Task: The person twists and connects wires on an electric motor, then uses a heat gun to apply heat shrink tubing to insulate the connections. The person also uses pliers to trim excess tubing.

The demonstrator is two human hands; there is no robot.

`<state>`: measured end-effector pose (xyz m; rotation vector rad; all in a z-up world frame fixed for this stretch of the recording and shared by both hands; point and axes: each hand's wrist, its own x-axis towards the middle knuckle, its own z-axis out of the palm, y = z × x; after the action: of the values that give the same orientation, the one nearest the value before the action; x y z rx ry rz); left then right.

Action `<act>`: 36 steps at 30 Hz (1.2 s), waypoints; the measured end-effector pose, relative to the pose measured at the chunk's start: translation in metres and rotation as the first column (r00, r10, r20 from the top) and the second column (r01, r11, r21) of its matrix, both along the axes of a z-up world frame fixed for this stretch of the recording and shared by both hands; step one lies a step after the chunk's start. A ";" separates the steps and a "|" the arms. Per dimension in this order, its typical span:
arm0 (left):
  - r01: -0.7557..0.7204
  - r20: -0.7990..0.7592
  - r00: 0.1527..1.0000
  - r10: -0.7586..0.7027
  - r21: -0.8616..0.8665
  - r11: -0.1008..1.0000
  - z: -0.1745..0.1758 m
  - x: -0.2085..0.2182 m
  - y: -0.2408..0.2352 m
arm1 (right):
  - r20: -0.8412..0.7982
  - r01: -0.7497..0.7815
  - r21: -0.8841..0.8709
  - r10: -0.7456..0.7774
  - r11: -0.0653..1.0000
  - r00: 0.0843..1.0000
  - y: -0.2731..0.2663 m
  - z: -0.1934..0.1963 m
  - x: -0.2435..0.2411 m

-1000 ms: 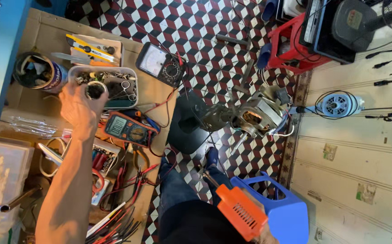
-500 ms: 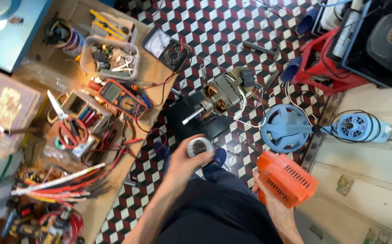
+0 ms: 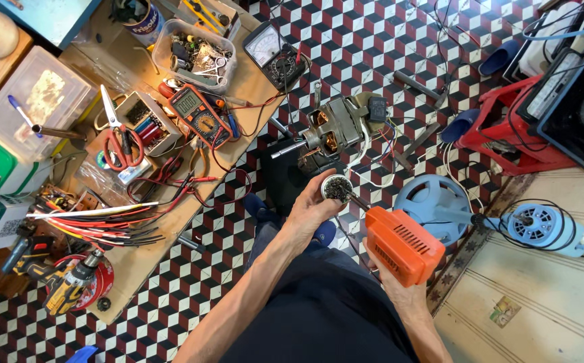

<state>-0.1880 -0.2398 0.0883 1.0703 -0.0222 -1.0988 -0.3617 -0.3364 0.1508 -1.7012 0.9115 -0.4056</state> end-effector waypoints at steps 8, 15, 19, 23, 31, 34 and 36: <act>0.008 0.075 0.997 -0.009 0.017 1.000 -0.006 -0.005 -0.002 | -0.032 -0.112 -0.264 0.107 0.958 0.994 -0.006 -0.008 -0.001; 0.027 0.091 0.995 -0.028 0.017 0.999 -0.005 -0.006 -0.008 | -0.122 -0.279 -0.735 0.283 0.618 0.951 -0.018 -0.026 -0.016; 0.040 0.089 0.995 -0.051 0.121 0.992 -0.005 -0.004 -0.008 | -0.228 -0.352 -0.835 0.315 0.423 0.921 -0.025 -0.036 -0.023; 0.047 0.099 0.994 -0.054 0.071 0.996 -0.007 -0.002 -0.006 | -0.210 -0.349 -0.828 0.335 0.438 0.919 -0.026 -0.043 -0.033; 0.032 0.065 0.997 -0.032 -0.013 0.999 0.005 -0.003 -0.003 | -0.157 -0.331 -0.756 0.335 0.565 0.929 -0.023 -0.043 -0.038; 0.005 0.017 1.000 -0.005 0.001 1.000 0.010 -0.002 0.001 | -0.059 -0.279 -0.693 0.334 0.664 0.941 -0.019 -0.037 -0.024; -0.020 -0.033 0.999 0.020 0.008 1.000 0.007 -0.005 -0.003 | 0.068 -0.210 -0.446 0.267 0.870 0.961 -0.016 -0.032 -0.022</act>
<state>-0.1927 -0.2428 0.0956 1.0567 0.0190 -1.0991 -0.3833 -0.3526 0.1188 -2.1424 0.5249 -0.5749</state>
